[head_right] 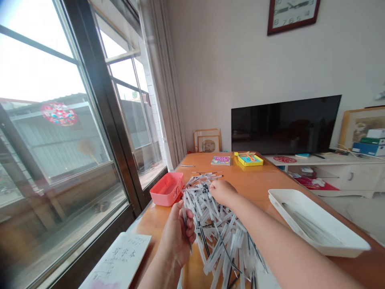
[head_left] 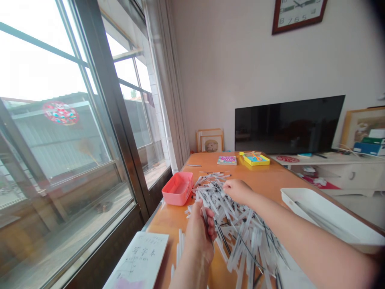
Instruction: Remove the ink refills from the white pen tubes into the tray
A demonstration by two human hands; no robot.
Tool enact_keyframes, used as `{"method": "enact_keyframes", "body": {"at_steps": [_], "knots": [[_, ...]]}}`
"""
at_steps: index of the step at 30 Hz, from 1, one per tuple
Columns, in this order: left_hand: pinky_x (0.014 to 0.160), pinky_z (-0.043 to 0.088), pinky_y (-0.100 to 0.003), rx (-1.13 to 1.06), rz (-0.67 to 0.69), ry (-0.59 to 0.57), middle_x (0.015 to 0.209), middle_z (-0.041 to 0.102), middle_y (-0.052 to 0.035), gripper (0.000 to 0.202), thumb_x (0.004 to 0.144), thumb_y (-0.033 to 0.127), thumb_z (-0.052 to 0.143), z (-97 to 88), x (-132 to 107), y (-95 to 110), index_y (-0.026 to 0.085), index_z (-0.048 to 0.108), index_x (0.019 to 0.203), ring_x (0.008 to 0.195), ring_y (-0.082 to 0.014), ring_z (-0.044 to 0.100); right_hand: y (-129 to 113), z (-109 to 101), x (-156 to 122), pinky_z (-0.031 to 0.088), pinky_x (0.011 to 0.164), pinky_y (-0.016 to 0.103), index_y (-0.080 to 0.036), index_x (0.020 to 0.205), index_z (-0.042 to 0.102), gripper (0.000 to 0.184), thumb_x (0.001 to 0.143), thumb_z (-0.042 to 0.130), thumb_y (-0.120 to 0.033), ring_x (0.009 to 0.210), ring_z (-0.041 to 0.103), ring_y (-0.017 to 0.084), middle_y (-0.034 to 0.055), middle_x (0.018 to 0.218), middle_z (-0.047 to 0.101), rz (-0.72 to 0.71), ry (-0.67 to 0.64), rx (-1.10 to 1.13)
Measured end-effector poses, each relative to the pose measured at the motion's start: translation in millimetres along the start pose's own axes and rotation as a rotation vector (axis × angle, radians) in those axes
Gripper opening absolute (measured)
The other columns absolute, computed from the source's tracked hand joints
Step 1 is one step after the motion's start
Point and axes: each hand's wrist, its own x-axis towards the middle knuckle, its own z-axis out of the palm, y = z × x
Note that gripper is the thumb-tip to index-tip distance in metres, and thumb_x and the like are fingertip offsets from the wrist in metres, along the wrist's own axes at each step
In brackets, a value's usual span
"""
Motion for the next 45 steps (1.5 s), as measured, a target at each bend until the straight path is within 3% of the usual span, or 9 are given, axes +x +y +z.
{"method": "enact_keyframes", "body": {"at_steps": [3, 9, 18, 23, 28, 31, 35, 38, 45], "knots": [[0.043, 0.015, -0.021, 0.011, -0.003, 0.013, 0.049, 0.038, 0.0059, 0.047, 0.081, 0.062, 0.055, 2.8, -4.1, 1.1, 0.018, 0.054, 0.066, 0.04, -0.0056, 0.025, -9.1, 8.2, 18.3, 0.057, 0.087, 0.041, -0.017, 0.119, 0.063, 0.031, 0.097, 0.061, -0.038, 0.101, 0.066, 0.021, 0.0071, 0.121, 0.065, 0.031, -0.059, -0.083], [0.043, 0.014, -0.021, 0.033, -0.005, 0.019, 0.049, 0.036, 0.0056, 0.047, 0.079, 0.062, 0.054, 4.6, -5.7, -0.3, 0.017, 0.055, 0.063, 0.04, -0.0056, 0.022, -28.8, 17.1, 39.0, 0.055, 0.092, 0.043, -0.019, 0.122, 0.063, 0.03, 0.097, 0.06, -0.036, 0.107, 0.064, 0.022, 0.0087, 0.127, 0.063, 0.096, -0.124, -0.198], [0.044, 0.013, -0.022, 0.071, 0.0, 0.007, 0.05, 0.035, 0.0055, 0.048, 0.081, 0.062, 0.052, 3.7, -3.5, -4.9, 0.018, 0.054, 0.063, 0.041, -0.0062, 0.022, -32.4, 23.1, 30.8, 0.056, 0.089, 0.041, -0.019, 0.122, 0.063, 0.03, 0.097, 0.061, -0.036, 0.105, 0.065, 0.022, 0.0082, 0.125, 0.064, 0.087, -0.099, -0.07], [0.045, 0.014, -0.022, 0.123, -0.04, -0.036, 0.05, 0.037, 0.0052, 0.049, 0.082, 0.062, 0.052, 7.2, -8.2, -7.7, 0.017, 0.055, 0.064, 0.042, -0.0061, 0.024, -22.5, 7.5, -6.0, 0.054, 0.075, 0.028, -0.015, 0.095, 0.069, 0.014, 0.09, 0.063, -0.027, 0.087, 0.067, 0.019, 0.0044, 0.093, 0.072, 0.04, 0.015, 0.19], [0.045, 0.015, -0.023, 0.224, -0.086, -0.132, 0.051, 0.041, 0.0041, 0.054, 0.082, 0.069, 0.051, 13.3, -13.4, -13.8, 0.017, 0.056, 0.065, 0.042, -0.0069, 0.026, -15.6, -18.9, -80.0, 0.05, 0.056, 0.024, -0.017, 0.102, 0.066, 0.024, 0.092, 0.048, -0.028, 0.07, 0.069, 0.016, 0.0052, 0.086, 0.074, 0.068, 0.028, 0.476], [0.046, 0.016, -0.024, 0.302, -0.093, -0.211, 0.051, 0.043, 0.0027, 0.059, 0.083, 0.072, 0.044, 18.4, -18.9, -18.1, 0.017, 0.059, 0.067, 0.043, -0.0082, 0.027, -13.5, -31.7, -129.7, 0.056, 0.071, 0.029, -0.017, 0.105, 0.064, 0.026, 0.094, 0.05, -0.036, 0.087, 0.073, 0.019, 0.0101, 0.099, 0.075, 0.137, 0.033, 0.744], [0.047, 0.017, -0.027, 0.419, -0.033, -0.345, 0.052, 0.047, 0.0, 0.053, 0.089, 0.056, 0.036, 25.7, -29.1, -25.5, 0.015, 0.065, 0.072, 0.044, -0.0105, 0.03, -8.0, -31.8, -176.3, 0.055, 0.082, 0.033, -0.018, 0.107, 0.064, 0.031, 0.092, 0.061, -0.046, 0.095, 0.071, 0.021, 0.0101, 0.103, 0.075, 0.199, 0.092, 1.067], [0.049, 0.018, -0.028, 0.529, -0.005, -0.385, 0.052, 0.049, -0.0017, 0.046, 0.088, 0.045, 0.037, 30.9, -36.8, -31.1, 0.015, 0.066, 0.069, 0.046, -0.0118, 0.032, -0.4, -22.8, -189.9, 0.05, 0.071, 0.029, -0.019, 0.108, 0.065, 0.033, 0.091, 0.063, -0.048, 0.082, 0.066, 0.017, 0.0055, 0.091, 0.073, 0.162, 0.167, 1.093], [0.054, 0.022, -0.03, 0.624, 0.044, -0.408, 0.052, 0.051, -0.0031, 0.04, 0.086, 0.032, 0.042, 37.5, -46.7, -35.5, 0.015, 0.067, 0.06, 0.052, -0.0146, 0.039, 8.5, -19.2, -195.0, 0.045, 0.066, 0.028, -0.02, 0.099, 0.066, 0.025, 0.09, 0.064, -0.043, 0.074, 0.06, 0.016, 0.0023, 0.081, 0.069, 0.084, 0.088, 1.143]]}}
